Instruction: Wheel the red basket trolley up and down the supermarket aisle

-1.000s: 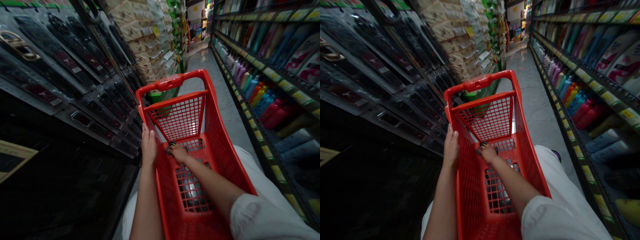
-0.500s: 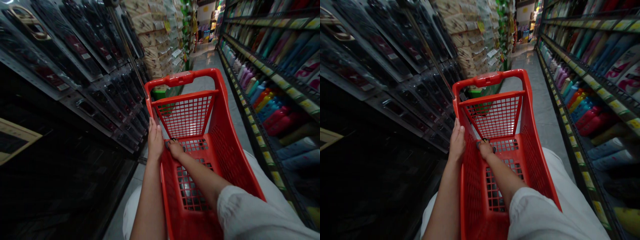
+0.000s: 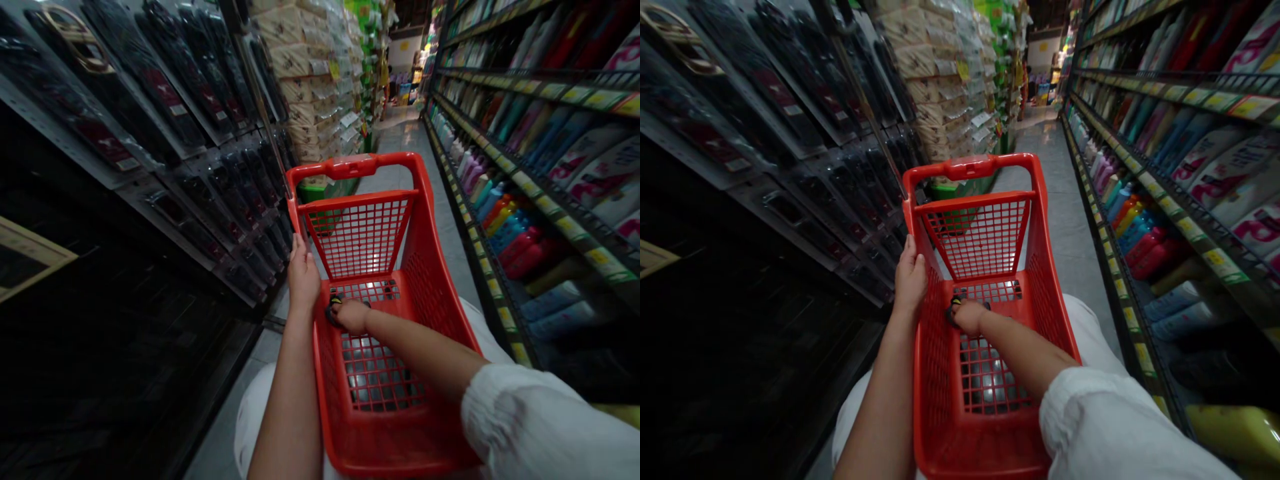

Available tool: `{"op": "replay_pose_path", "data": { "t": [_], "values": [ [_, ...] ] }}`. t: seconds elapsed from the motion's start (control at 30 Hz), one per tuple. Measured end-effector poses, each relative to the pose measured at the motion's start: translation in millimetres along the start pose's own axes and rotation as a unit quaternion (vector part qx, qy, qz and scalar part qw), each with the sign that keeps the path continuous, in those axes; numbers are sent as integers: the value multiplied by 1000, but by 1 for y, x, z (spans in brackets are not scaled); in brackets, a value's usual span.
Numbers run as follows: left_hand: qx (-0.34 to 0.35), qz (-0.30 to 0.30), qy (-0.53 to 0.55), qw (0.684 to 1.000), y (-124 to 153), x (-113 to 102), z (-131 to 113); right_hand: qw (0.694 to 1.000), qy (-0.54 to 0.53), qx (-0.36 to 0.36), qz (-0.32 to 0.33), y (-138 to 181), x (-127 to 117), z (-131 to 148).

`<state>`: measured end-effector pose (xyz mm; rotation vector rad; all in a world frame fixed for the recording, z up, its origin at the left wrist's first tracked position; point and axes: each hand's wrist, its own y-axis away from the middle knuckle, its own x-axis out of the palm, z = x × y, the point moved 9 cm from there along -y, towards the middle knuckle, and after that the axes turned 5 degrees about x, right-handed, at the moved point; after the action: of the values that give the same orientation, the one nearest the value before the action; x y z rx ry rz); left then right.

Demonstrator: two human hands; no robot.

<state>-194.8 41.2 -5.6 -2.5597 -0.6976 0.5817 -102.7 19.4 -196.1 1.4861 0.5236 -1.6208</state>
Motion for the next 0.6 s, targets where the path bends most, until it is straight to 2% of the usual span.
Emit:
{"op": "replay_pose_path", "data": {
  "t": [0.13, 0.23, 0.33, 0.43, 0.6],
  "values": [
    [28, 11, -52, 998, 4, 4, -5, 999, 2, 14, -30, 16, 10, 11],
    [71, 34, -143, 987, 9, 9, -19, 997, 1, 55, -50, 7, 6, 3],
    [113, 82, -257, 956, 14, 18, -35, 992, -8, 114, -55, -11, -6, -15],
    [125, 128, -334, 926, 16, 26, -41, 984, -20, 169, -58, -20, -16, -37],
    [135, 154, -351, 914, 17, 29, -41, 964, -8, 261, -52, 7, -17, -88]
  ]
}}
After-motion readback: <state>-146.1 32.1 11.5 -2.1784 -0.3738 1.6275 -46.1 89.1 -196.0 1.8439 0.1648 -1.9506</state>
